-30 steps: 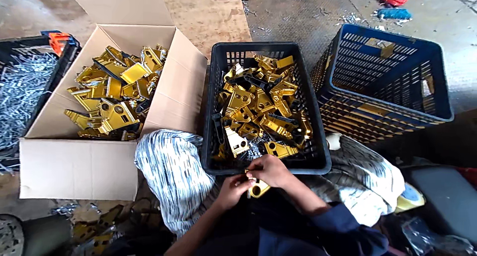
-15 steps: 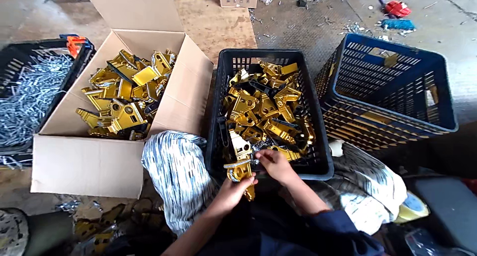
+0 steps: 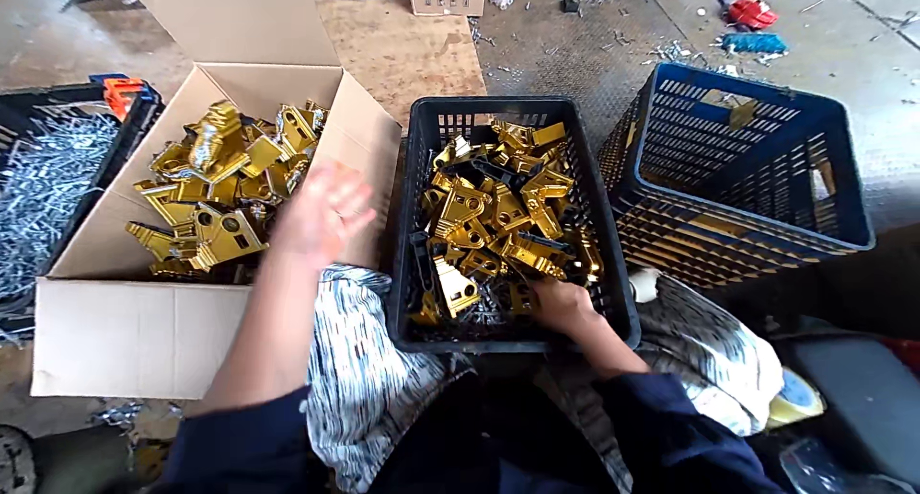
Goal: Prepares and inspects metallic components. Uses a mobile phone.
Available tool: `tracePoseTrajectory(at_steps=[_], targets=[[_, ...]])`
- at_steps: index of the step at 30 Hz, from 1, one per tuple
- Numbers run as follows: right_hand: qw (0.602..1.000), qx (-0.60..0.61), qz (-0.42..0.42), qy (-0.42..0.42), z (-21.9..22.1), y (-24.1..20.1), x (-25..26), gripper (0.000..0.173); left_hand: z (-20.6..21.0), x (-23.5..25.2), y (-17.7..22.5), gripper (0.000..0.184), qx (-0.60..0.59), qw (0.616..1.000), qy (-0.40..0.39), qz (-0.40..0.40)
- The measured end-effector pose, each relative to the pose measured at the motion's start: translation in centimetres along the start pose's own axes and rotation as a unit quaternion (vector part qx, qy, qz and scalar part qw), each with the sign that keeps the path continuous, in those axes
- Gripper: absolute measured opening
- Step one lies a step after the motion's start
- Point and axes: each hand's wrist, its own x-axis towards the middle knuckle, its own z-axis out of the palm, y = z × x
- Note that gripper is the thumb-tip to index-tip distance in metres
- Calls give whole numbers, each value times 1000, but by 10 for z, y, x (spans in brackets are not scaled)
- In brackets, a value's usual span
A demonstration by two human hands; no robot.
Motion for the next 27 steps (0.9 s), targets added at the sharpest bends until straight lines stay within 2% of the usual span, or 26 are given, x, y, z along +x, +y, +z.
tracePoseTrajectory(at_steps=[3,5,6,8,9,10,11,13,15,17,19,22,24,25,26,27], targets=[[989,113,-38,89,-19,8,-23,35,43,-38,-65,58,79,986,-123,-85],[947,246,-123,166,-26,11,-34,28,70,-55,-102,70,83,976,-167,-114],[914,324,-175,168,-29,7,-38,28,81,-61,-118,72,59,973,-193,-113],[840,475,-249,75,-29,-9,-41,28,98,-70,-143,68,-41,967,-237,-89],[818,510,-265,17,-28,-18,-36,28,105,-71,-152,71,-93,962,-248,-65],[815,514,-268,-24,-27,-24,-27,27,110,-68,-157,71,-125,961,-243,-34],[830,498,-250,-41,-25,-29,-15,26,113,-65,-159,62,-124,969,-214,-3],[917,356,-177,-10,-18,-34,15,23,110,-57,-158,43,-83,989,-108,60],[971,216,-98,10,-2,-42,43,30,101,-51,-152,37,-57,994,-27,89],[990,129,-42,-31,13,-56,56,37,92,-52,-146,39,-53,997,8,63],[993,96,-26,-60,17,-64,54,35,85,-56,-144,57,-69,998,-5,12],[982,170,-79,21,2,-52,38,27,82,-62,-140,74,-106,993,-16,-47],[947,264,-140,121,-9,-42,17,21,87,-66,-137,75,-123,990,3,-71],[902,355,-175,172,-11,-41,5,18,91,-67,-136,69,-141,986,15,-85],[834,474,-206,192,-11,-44,-5,15,96,-69,-135,62,-161,981,18,-103],[750,594,-227,182,-11,-50,-15,14,101,-70,-135,58,-184,975,11,-121]])
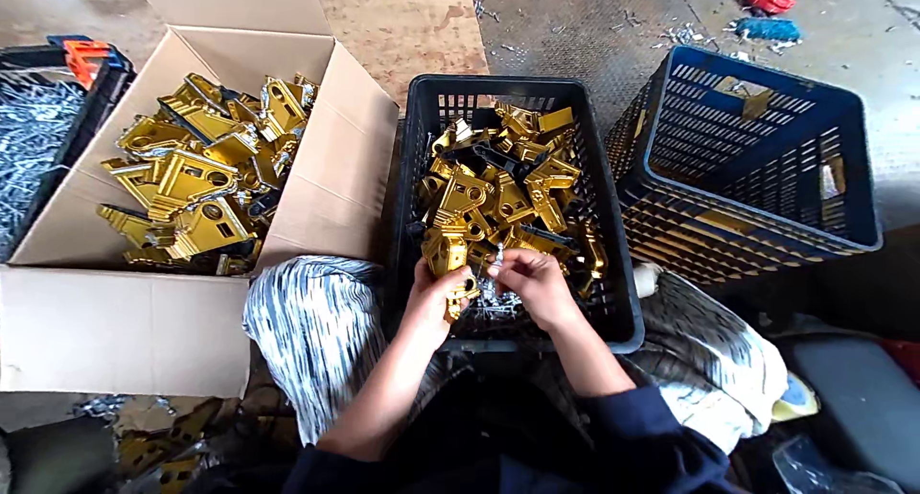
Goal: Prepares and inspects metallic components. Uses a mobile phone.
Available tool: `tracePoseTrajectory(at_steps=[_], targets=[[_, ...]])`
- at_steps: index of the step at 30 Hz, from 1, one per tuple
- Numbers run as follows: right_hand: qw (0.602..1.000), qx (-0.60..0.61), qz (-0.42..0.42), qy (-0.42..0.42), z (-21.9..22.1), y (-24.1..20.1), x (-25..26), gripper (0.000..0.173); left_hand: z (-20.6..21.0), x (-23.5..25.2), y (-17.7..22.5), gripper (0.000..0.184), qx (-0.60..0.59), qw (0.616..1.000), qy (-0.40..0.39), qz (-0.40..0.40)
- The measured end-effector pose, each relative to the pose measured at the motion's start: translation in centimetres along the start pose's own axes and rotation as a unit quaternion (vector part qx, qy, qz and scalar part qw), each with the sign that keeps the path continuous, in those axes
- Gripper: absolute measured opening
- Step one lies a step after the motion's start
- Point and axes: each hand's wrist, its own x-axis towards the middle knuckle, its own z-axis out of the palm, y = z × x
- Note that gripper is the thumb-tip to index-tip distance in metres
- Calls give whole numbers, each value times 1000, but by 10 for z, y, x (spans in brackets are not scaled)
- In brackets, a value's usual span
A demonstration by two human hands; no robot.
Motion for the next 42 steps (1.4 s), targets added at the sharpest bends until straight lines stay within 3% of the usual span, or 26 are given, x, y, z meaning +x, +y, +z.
tracePoseTrajectory(at_steps=[2,4,8,11,13,18,19,23,26,28,30,31,34,36,38,40,42], targets=[[988,149,3,31,13,-10,-11,16,7,-4,-4,53,-39,998,-34,-23],[984,167,-20,61,23,-7,-16,15,11,-9,-8,49,-60,995,-72,-25],[978,100,-160,93,28,13,-22,11,2,-12,-11,87,3,987,-161,10],[963,66,-234,116,26,21,-24,9,-2,-15,-8,99,86,980,-176,27],[966,84,-220,111,23,18,-23,10,-2,-17,-8,97,93,980,-173,23],[974,189,-79,93,20,0,-26,14,-2,-17,-10,58,-98,982,-152,-53],[974,191,-78,91,21,0,-27,13,-2,-16,-11,58,-106,981,-155,-58],[971,81,-198,110,26,16,-29,7,1,-19,-17,94,20,985,-172,-12],[945,-15,-291,149,28,26,-26,10,1,-20,-19,97,76,981,-177,13],[955,22,-267,129,31,33,-28,20,-2,-19,-16,96,108,976,-187,1],[970,94,-217,50,29,37,-27,53,-7,-15,-12,98,148,968,-204,-18],[973,127,-191,22,29,37,-26,60,-10,-14,-11,102,164,964,-208,-29],[982,142,-121,-27,18,31,-19,60,-12,-12,-12,106,181,964,-190,-40],[994,63,-59,-69,-3,24,-7,57,-10,-11,-11,100,177,972,-152,-26],[989,-106,7,-103,-31,25,11,36,-11,-9,-9,92,142,985,-101,-6],[930,-328,86,-142,-48,39,27,24,-15,-2,-5,80,89,994,-70,7],[855,-457,145,-198,-45,67,33,33,-19,2,-6,59,30,998,-56,-8]])
